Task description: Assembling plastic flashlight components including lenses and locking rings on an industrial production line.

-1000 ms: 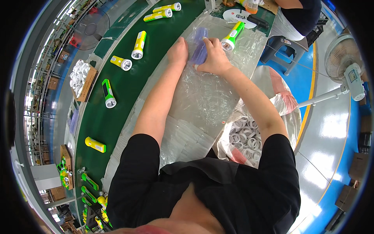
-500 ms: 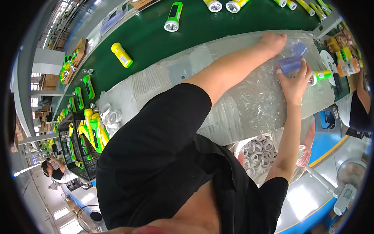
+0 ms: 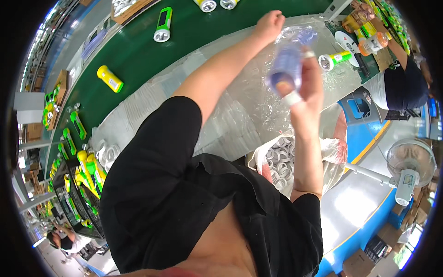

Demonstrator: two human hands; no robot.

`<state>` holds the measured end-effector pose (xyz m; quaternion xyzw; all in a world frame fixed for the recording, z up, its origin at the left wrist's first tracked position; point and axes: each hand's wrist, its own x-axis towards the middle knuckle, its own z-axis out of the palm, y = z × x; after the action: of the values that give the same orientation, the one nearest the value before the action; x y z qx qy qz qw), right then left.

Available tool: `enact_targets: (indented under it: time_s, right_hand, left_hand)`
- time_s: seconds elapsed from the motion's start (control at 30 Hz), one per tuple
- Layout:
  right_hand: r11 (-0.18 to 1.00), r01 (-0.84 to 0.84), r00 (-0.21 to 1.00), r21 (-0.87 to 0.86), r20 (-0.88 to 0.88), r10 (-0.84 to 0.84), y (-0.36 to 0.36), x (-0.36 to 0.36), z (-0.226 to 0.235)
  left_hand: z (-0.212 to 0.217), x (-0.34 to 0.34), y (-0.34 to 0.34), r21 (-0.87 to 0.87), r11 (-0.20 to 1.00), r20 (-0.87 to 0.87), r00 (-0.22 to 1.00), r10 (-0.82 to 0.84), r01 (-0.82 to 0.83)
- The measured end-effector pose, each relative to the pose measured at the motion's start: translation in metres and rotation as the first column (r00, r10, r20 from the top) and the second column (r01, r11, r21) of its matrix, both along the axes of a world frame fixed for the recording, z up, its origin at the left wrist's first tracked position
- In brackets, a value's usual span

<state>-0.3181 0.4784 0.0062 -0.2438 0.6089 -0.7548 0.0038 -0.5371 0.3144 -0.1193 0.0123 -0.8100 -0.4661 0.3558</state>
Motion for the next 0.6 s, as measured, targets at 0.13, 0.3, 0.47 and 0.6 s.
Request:
enact_targets:
  time_s: [0.13, 0.3, 0.47, 0.6]
  right_hand:
    - [0.941, -0.266, 0.946, 0.208, 0.243, 0.214, -0.023, 0.025, -0.005]
    - [0.729, -0.444, 0.896, 0.52, 0.259, 0.361, -0.083, 0.04, -0.005]
    - [0.54, -0.479, 0.853, 0.692, 0.222, 0.473, -0.141, 0.056, -0.029]
    - [0.39, -0.486, 0.806, 0.782, 0.228, 0.546, -0.168, 0.084, -0.023]
  left_hand:
    - [0.038, 0.06, -0.081, 0.31, 0.898, 0.156, 0.915, -0.372, 0.312]
    - [0.147, 0.324, -0.17, 0.186, 0.856, 0.338, 0.787, -0.516, 0.481]
    - [0.125, 0.439, -0.115, -0.402, 0.888, 0.436, 0.899, -0.028, 0.223]
    - [0.084, 0.451, -0.105, -0.323, 0.939, 0.362, 0.902, 0.235, -0.114]
